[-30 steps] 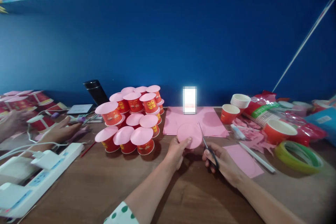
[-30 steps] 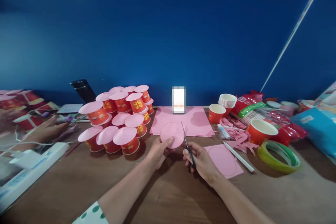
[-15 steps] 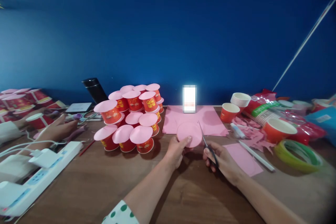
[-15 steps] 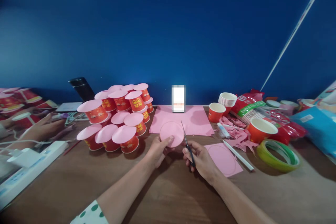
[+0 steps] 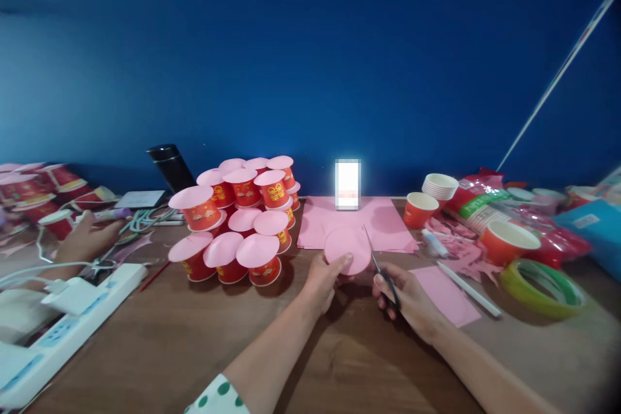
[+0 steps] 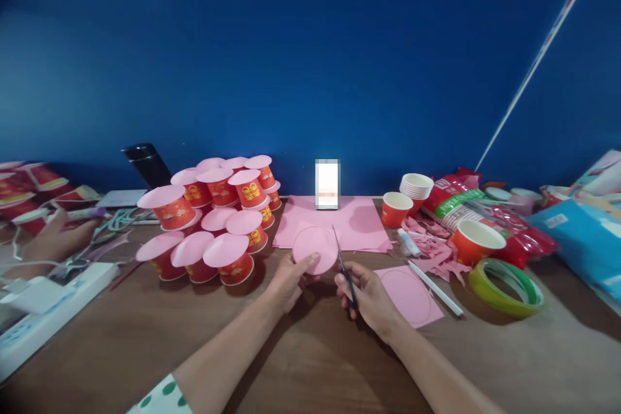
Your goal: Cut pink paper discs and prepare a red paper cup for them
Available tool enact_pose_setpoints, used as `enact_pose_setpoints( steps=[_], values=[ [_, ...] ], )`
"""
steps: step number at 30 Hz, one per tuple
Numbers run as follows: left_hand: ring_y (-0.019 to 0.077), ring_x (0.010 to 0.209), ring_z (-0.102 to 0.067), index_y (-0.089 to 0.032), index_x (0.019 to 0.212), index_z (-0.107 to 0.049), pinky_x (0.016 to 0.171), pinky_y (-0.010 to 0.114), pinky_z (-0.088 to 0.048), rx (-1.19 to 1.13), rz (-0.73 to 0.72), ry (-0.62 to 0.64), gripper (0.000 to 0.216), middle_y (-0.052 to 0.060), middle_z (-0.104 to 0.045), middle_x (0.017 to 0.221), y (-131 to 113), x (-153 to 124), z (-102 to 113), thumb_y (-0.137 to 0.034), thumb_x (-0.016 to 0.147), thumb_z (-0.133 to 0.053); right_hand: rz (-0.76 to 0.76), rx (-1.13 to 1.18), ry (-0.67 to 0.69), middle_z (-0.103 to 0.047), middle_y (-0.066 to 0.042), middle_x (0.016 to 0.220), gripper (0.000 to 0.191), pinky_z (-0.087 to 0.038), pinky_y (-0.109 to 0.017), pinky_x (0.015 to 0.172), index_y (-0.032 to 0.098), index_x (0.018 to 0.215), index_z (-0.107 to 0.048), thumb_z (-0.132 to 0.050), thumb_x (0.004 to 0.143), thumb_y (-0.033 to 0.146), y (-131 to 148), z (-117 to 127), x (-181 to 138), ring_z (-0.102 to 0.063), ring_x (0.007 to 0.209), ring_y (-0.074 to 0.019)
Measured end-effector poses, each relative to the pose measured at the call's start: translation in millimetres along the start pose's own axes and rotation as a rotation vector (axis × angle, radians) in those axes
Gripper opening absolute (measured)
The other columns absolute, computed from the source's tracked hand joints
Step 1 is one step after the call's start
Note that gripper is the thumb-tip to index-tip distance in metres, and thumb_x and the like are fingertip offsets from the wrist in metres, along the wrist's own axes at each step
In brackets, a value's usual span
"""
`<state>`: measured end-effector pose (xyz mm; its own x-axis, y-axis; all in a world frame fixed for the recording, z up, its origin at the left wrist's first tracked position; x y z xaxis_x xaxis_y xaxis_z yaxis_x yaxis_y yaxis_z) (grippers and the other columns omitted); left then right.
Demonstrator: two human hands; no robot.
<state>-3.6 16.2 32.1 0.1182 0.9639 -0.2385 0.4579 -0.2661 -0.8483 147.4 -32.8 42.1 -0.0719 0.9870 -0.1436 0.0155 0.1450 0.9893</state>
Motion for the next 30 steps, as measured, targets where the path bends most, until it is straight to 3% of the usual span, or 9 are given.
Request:
enact_pose_setpoints(
  steps=[30],
  values=[
    [0.0103, 0.055, -0.058, -0.009, 0.078, -0.066, 0.044, 0.018, -0.048, -0.048, 0.012, -0.036, 0.037, 0.006, -0.067, 0.071, -2.8, -1.4, -2.1, -0.029, 0.051, -0.083, -0.029, 0.023, -0.032, -0.050, 0.006, 0.056, 0.048, -0.030, -0.014, 0.031, 0.018, 0.098, -0.057, -0.067, 0.066, 0.053, -2.3, 2.1, 1.1, -0.045, 0.041, -0.0066]
  ],
)
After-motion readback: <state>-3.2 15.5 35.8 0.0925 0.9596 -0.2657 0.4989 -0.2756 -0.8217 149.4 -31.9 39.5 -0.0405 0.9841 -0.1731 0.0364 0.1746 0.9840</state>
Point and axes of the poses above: each hand's wrist, its own x-axis towards the middle knuckle, its own z-axis out of the back of the hand, y = z × x, the point moved 1 cm from there along x, towards the middle knuckle
